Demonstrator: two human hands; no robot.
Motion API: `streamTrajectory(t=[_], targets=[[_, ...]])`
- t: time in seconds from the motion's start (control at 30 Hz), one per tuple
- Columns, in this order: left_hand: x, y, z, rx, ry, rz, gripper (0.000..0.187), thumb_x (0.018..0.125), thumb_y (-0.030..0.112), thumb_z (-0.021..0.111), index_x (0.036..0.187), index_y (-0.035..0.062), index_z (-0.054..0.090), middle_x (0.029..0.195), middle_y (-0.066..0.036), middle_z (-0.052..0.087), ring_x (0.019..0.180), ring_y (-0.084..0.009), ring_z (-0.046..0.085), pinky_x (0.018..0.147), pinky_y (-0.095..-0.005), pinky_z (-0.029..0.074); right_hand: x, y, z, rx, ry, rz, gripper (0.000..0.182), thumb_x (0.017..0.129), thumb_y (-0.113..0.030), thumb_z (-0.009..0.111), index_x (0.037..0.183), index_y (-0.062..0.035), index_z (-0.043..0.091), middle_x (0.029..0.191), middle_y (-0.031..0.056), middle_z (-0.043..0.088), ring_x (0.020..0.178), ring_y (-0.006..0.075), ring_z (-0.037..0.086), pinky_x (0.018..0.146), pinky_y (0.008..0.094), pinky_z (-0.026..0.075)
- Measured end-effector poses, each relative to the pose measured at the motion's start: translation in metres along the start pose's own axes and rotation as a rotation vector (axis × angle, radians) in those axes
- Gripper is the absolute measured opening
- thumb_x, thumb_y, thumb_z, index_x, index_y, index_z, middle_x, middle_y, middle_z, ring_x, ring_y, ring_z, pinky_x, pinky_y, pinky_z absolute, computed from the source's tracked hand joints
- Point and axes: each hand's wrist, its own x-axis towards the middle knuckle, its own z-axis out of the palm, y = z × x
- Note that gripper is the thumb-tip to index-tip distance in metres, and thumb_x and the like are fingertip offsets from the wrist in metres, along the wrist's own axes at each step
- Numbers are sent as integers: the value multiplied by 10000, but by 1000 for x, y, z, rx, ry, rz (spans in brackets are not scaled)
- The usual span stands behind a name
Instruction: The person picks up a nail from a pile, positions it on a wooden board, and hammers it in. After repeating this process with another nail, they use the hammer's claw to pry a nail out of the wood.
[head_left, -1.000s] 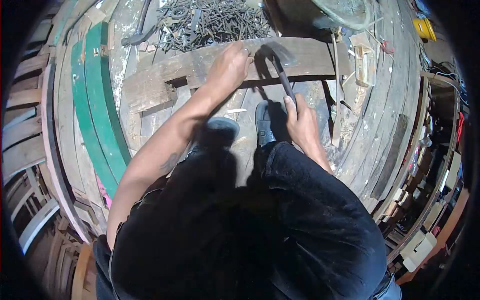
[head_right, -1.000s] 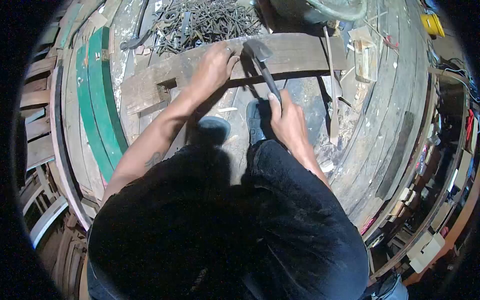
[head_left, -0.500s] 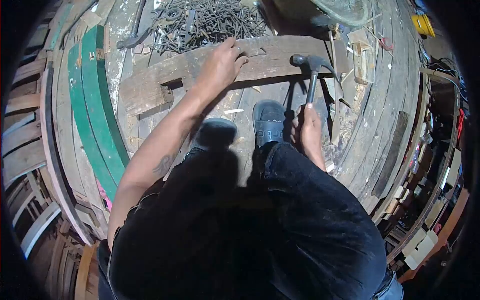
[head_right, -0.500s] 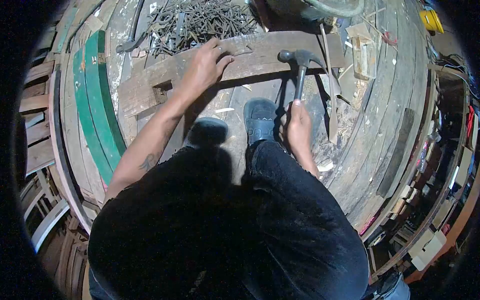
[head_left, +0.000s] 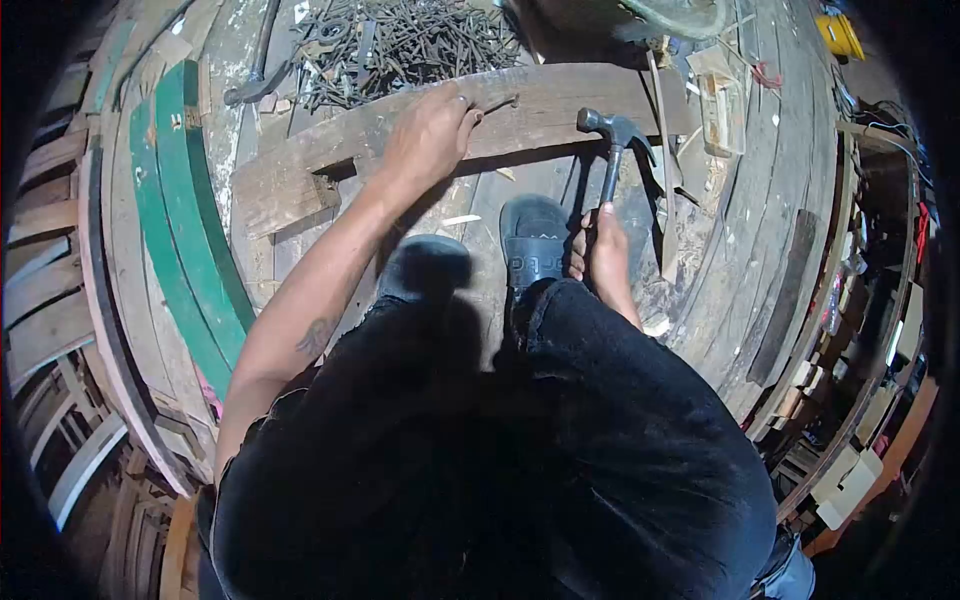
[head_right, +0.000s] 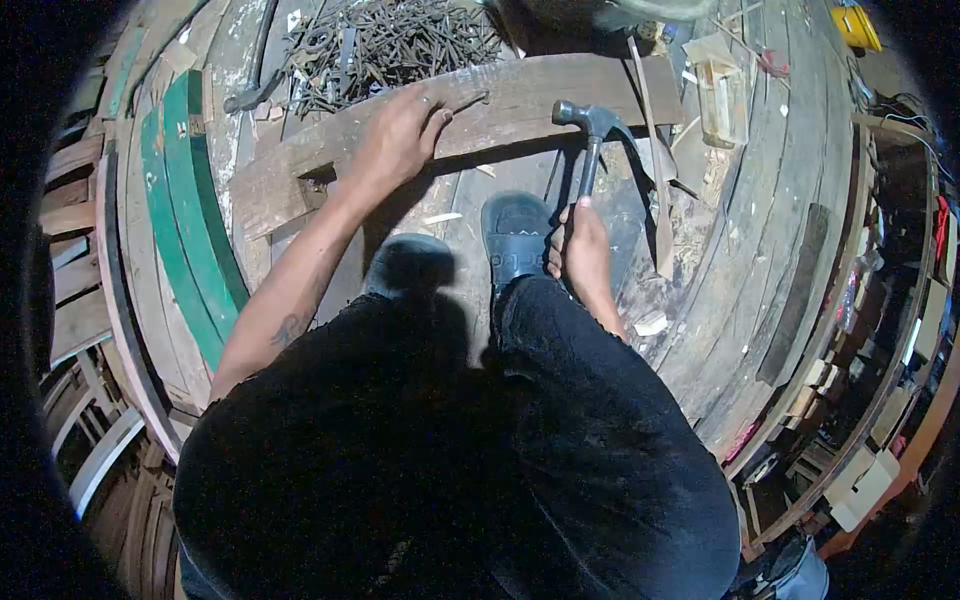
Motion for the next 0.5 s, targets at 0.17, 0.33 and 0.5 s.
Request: streamTrajectory(t=[0.17,0.33,0.5], targets=[[-1,-5,2,25,96,88,273,971,211,659,1060,-36,734,1127,-232,682,1051,-417,675,925,-510,542,1,2,1,-15,12,-11,465,1145,-462,333,927,-86,500,584,-5,400,419,128,384,381,309,327],[3,1,-7,-10,-13,42,316,974,212,700,1143,-55,716,1231,-300,685,1158,-450,661,1024,-494,527,-2,4,1,-7,16,-17,446,1132,-495,374,933,-115,497,584,-10,395,411,114,359,378,286,297],[3,-1,-8,-1,-15,80,314,976,221,688,1150,-39,716,1240,-294,679,1173,-437,654,1027,-484,525,-5,17,2,-205,57,-96,380,1134,-378,444,950,-67,561,647,-16,469,501,88,440,452,274,353]])
